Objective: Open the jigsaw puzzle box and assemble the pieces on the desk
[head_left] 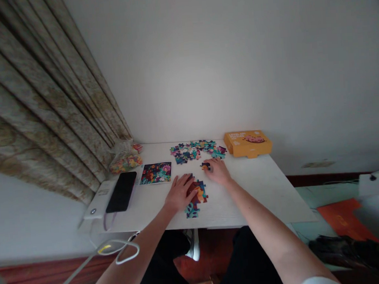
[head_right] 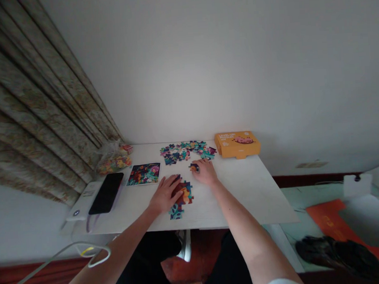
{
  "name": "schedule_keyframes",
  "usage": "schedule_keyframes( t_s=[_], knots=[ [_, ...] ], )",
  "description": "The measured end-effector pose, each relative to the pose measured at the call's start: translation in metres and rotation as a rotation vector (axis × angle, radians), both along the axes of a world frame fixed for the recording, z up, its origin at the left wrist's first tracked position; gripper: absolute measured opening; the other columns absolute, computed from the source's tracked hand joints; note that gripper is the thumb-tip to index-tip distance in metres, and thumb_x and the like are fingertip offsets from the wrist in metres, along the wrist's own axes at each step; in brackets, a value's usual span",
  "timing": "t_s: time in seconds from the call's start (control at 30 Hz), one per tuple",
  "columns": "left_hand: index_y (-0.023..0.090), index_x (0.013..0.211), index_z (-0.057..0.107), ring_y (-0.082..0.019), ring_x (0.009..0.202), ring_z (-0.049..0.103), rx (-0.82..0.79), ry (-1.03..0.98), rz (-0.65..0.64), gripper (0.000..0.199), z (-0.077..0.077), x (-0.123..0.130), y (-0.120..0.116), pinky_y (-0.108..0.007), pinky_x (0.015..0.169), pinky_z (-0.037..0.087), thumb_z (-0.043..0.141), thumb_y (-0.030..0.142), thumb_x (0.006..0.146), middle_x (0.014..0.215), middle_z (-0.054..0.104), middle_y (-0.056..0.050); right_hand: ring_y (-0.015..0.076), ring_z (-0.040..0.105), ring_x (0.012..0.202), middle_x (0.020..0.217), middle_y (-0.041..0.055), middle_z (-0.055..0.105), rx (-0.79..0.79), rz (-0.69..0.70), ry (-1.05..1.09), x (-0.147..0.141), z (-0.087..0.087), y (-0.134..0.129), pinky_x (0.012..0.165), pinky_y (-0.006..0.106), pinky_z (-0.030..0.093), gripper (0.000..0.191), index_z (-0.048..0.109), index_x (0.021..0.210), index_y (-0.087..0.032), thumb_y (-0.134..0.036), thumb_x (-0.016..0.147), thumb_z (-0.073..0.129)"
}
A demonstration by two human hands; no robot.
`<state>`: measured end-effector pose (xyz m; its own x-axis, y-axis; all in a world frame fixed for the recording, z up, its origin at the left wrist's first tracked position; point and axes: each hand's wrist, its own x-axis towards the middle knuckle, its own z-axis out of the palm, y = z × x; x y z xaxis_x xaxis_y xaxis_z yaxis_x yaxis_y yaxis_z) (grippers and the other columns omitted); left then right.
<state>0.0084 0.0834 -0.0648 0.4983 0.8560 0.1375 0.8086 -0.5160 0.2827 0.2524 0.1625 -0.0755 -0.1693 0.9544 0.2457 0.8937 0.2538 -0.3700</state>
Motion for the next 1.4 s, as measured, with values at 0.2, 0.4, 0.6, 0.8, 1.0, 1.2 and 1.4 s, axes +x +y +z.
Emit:
schedule_keyframes(
  t_s=[0.2, 0.4, 0.6, 0.8, 1.0, 1.2, 1.4],
  knots=[
    [0.025, 0.144, 0.058, -0.026, 0.147, 0.044, -0.015, -0.024, 0.032, 0.047, -0.003, 0.001, 0.004, -0.054, 0.128, 0.023, 0.051, 0.047, 0.103, 0.155, 0.053, -0.010, 0.0291, 0.054, 0.129, 0.136, 0.0144, 0.065, 0.026, -0.265, 0.027, 0.010, 0.000, 0.030, 0.105, 0.043, 0.041, 0.038, 0.064, 0.132, -0.019, -0.035, 0.099, 0.054],
    [0.025, 0.140, 0.062, -0.026, 0.145, 0.047, -0.027, -0.063, 0.032, 0.046, -0.004, 0.001, 0.003, -0.055, 0.128, 0.023, 0.054, 0.048, 0.101, 0.152, 0.056, -0.010, 0.0320, 0.042, 0.144, 0.158, 0.0187, 0.046, -0.049, -0.227, -0.055, -0.005, 0.007, 0.075, 0.117, 0.052, 0.031, 0.058, 0.049, 0.150, -0.017, -0.047, 0.100, 0.054],
    [0.026, 0.139, 0.063, -0.027, 0.144, 0.048, -0.039, -0.080, 0.030, 0.043, -0.002, 0.001, 0.003, -0.056, 0.127, 0.024, 0.057, 0.045, 0.100, 0.151, 0.057, -0.009, 0.0371, 0.034, 0.149, 0.161, 0.0132, 0.044, -0.160, -0.140, -0.145, -0.051, 0.010, 0.088, 0.117, 0.070, 0.022, 0.052, 0.052, 0.150, -0.026, -0.051, 0.106, 0.037],
    [0.026, 0.138, 0.063, -0.027, 0.145, 0.047, -0.051, -0.096, 0.022, 0.043, -0.001, 0.000, 0.003, -0.055, 0.127, 0.024, 0.059, 0.042, 0.099, 0.151, 0.057, -0.009, 0.0392, 0.032, 0.150, 0.163, 0.0090, 0.042, -0.163, 0.046, -0.161, -0.093, 0.009, 0.072, 0.117, 0.074, 0.017, 0.055, 0.052, 0.150, -0.032, -0.057, 0.107, 0.029],
    [0.026, 0.138, 0.063, -0.027, 0.145, 0.046, -0.073, -0.104, 0.020, 0.043, 0.000, 0.001, 0.004, -0.056, 0.127, 0.022, 0.057, 0.041, 0.099, 0.151, 0.057, -0.009, 0.0325, 0.034, 0.151, 0.163, 0.0047, 0.043, -0.140, 0.290, -0.188, -0.097, 0.010, 0.066, 0.120, 0.069, 0.019, 0.050, 0.050, 0.151, -0.038, -0.055, 0.108, 0.030],
    [0.026, 0.139, 0.062, -0.027, 0.144, 0.047, -0.076, -0.108, 0.027, 0.043, 0.002, 0.001, 0.003, -0.055, 0.128, 0.022, 0.057, 0.041, 0.099, 0.152, 0.056, -0.009, 0.0360, 0.032, 0.151, 0.163, 0.0079, 0.042, -0.167, 0.078, -0.217, -0.071, 0.013, 0.071, 0.118, 0.073, 0.017, 0.051, 0.052, 0.150, -0.034, -0.053, 0.108, 0.031],
    [0.025, 0.139, 0.062, -0.027, 0.144, 0.047, -0.075, -0.115, 0.028, 0.044, 0.001, 0.001, 0.003, -0.056, 0.128, 0.021, 0.056, 0.045, 0.100, 0.152, 0.056, -0.009, 0.0306, 0.049, 0.136, 0.143, 0.0149, 0.062, -0.099, -0.073, -0.171, -0.061, 0.019, 0.089, 0.118, 0.059, 0.027, 0.044, 0.064, 0.133, -0.021, -0.040, 0.108, 0.032]
  ],
)
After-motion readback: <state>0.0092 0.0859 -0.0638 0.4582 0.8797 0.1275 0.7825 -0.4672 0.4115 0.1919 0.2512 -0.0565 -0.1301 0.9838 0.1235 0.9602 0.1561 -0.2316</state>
